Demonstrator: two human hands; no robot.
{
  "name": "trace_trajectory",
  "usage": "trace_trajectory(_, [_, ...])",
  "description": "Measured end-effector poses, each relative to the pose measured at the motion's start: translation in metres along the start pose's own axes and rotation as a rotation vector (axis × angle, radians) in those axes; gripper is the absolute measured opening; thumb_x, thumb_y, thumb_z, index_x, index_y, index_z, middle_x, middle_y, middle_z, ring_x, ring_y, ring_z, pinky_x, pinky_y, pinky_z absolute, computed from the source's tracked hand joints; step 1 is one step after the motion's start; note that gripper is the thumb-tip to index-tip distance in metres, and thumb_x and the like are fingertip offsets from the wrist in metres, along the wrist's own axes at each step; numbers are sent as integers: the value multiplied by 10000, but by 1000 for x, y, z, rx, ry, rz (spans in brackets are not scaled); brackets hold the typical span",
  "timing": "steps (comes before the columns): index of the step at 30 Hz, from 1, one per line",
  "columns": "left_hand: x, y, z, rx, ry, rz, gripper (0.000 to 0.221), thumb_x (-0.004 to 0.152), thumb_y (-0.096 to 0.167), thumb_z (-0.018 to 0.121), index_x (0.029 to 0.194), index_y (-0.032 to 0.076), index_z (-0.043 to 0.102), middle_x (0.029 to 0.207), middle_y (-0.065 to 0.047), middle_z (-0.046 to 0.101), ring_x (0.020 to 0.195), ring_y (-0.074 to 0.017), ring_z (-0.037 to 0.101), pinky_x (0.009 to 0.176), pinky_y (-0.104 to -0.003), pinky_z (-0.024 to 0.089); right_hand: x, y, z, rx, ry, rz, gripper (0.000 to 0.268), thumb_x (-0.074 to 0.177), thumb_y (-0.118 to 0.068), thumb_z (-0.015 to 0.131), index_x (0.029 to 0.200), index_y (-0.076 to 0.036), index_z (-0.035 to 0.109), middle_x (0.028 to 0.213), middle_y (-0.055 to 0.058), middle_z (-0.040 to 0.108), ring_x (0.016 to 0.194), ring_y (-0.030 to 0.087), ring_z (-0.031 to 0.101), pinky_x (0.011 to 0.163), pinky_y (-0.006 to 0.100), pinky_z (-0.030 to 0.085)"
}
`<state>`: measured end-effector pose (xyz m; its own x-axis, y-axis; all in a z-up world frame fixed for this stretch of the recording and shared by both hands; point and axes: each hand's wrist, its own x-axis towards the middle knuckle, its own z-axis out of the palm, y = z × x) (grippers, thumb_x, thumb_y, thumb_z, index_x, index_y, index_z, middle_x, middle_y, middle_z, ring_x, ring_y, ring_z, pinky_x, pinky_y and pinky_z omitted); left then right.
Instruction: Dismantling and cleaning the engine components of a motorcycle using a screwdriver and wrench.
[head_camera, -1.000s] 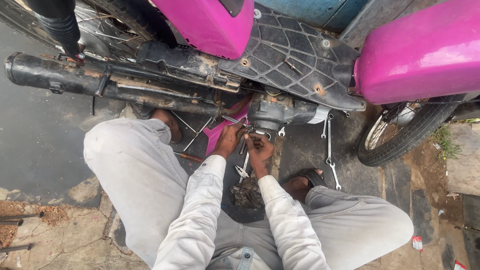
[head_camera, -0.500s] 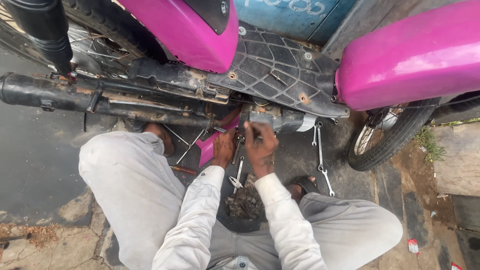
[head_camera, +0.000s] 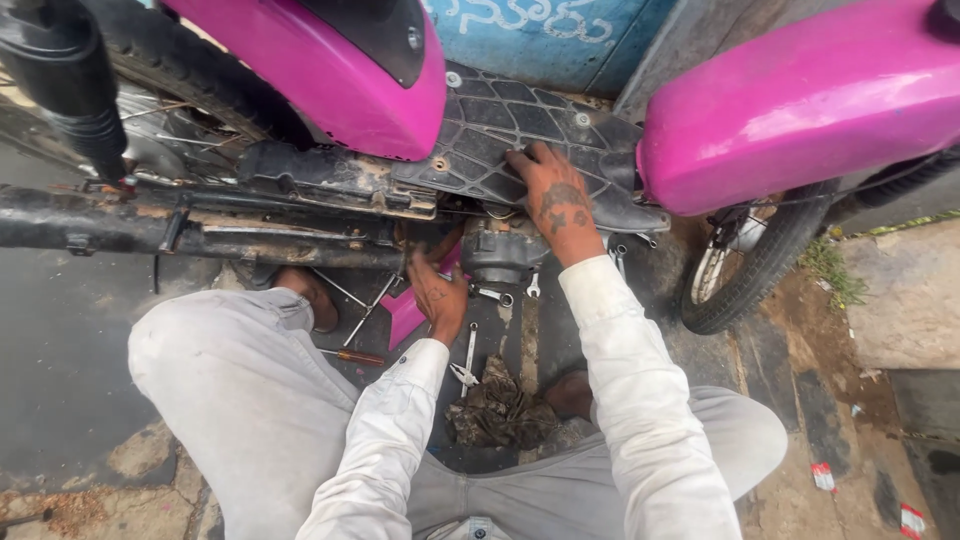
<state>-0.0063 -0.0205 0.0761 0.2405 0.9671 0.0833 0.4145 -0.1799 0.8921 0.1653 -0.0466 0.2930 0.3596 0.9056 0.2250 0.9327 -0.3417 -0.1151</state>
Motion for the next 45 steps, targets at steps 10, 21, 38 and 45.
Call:
trace_trajectory(10, [-36, 130, -18, -594, -524, 16, 380, 899, 172, 868, 1226, 6, 768, 880, -64, 623, 719, -89, 550, 640, -235, 471, -185, 56, 66, 2189, 676, 477, 302, 942, 83, 712, 1211, -31, 638, 1160, 132, 681, 1099, 225, 704, 994, 332, 588])
trace_trajectory(21, [-31, 111, -5, -1099, -902, -175, 396, 926, 86, 772, 1293, -32, 683, 1111, -125, 763, 947, -133, 718, 872, -264, 609, -190, 12, 74, 2046, 722, 463, 278, 894, 136, 719, 1093, -44, 646, 1194, 175, 701, 1120, 267, 707, 976, 386, 608])
trace_trajectory(38, [-11, 75, -1, -1143, -905, -323, 372, 984, 111, 731, 1336, -1, 685, 1046, -66, 727, 923, -135, 690, 861, -285, 580, -190, 12, 77, 1950, 315, 567, 479, 857, 81, 740, 1315, 11, 618, 1227, 195, 712, 1084, 252, 726, 948, 355, 616])
trace_trajectory(45, [-18, 55, 12, -780, -930, -367, 396, 938, 101, 721, 1324, 28, 669, 1043, -109, 777, 888, -148, 723, 760, -274, 613, -205, 17, 136, 1658, 135, 695, 363, 818, 73, 790, 1170, 24, 718, 1108, 149, 765, 1018, 206, 745, 910, 333, 625])
